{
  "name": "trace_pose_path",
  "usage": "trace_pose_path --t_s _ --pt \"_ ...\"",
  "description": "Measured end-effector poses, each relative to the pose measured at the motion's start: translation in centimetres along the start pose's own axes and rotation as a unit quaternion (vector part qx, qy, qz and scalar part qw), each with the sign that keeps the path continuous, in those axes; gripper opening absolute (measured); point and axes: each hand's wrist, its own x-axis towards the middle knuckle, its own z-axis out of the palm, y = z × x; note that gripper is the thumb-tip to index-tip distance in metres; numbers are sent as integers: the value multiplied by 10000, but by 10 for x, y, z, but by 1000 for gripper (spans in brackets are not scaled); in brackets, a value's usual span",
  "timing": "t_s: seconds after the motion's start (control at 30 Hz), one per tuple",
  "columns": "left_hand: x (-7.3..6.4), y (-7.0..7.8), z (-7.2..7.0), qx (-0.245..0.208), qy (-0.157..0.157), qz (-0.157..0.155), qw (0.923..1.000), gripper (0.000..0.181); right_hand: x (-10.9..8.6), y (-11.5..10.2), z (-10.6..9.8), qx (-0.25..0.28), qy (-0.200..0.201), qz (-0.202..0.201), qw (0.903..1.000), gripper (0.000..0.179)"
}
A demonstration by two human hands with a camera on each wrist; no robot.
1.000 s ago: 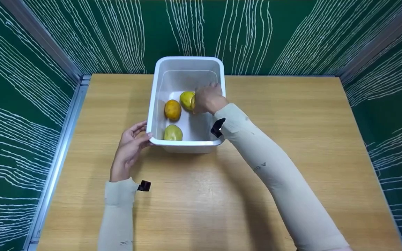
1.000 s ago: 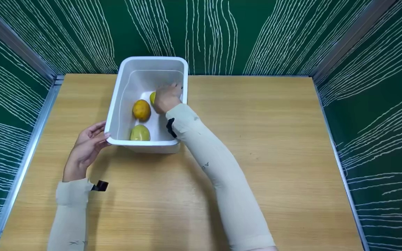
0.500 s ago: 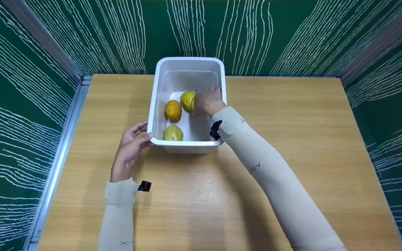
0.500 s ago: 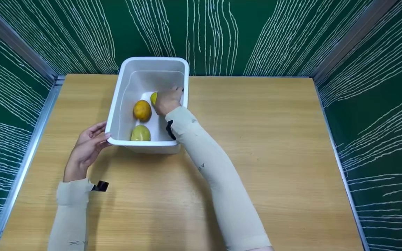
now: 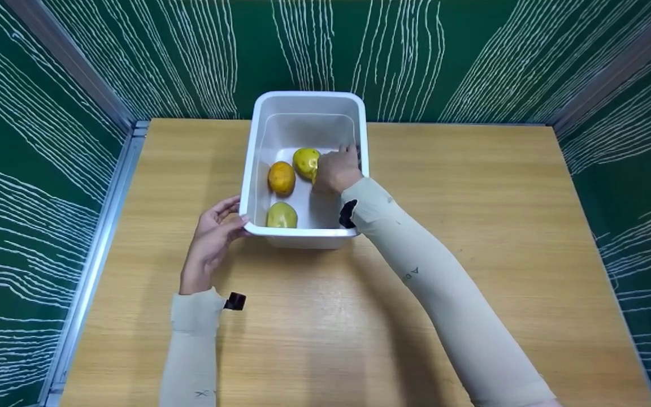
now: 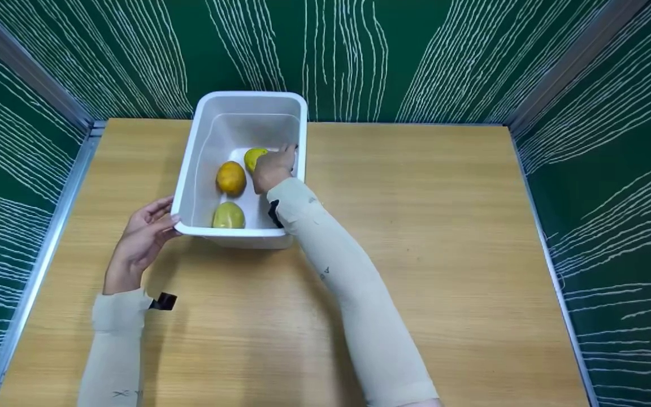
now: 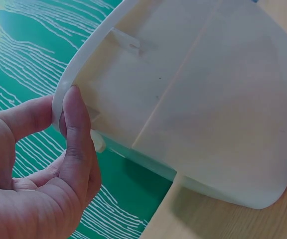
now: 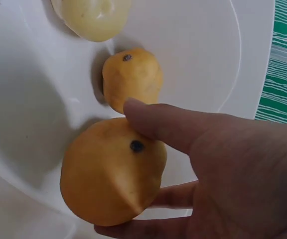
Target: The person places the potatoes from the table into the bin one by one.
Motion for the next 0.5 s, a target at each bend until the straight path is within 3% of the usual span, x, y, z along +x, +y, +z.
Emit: trace_pose_path --t_s 0.13,0.33,0.5 --pt "-1 0 0 -32 -6 65 10000 57 -1 -2 1 42 -82 19 10000 57" --pt "0 -1 0 -104 44 128 9999 55 -1 -3 1 -36 -118 34 9999 74" --pt "0 -1 0 -86 55 100 9999 57 -3 -2 0 4 -197 -8 9998 72"
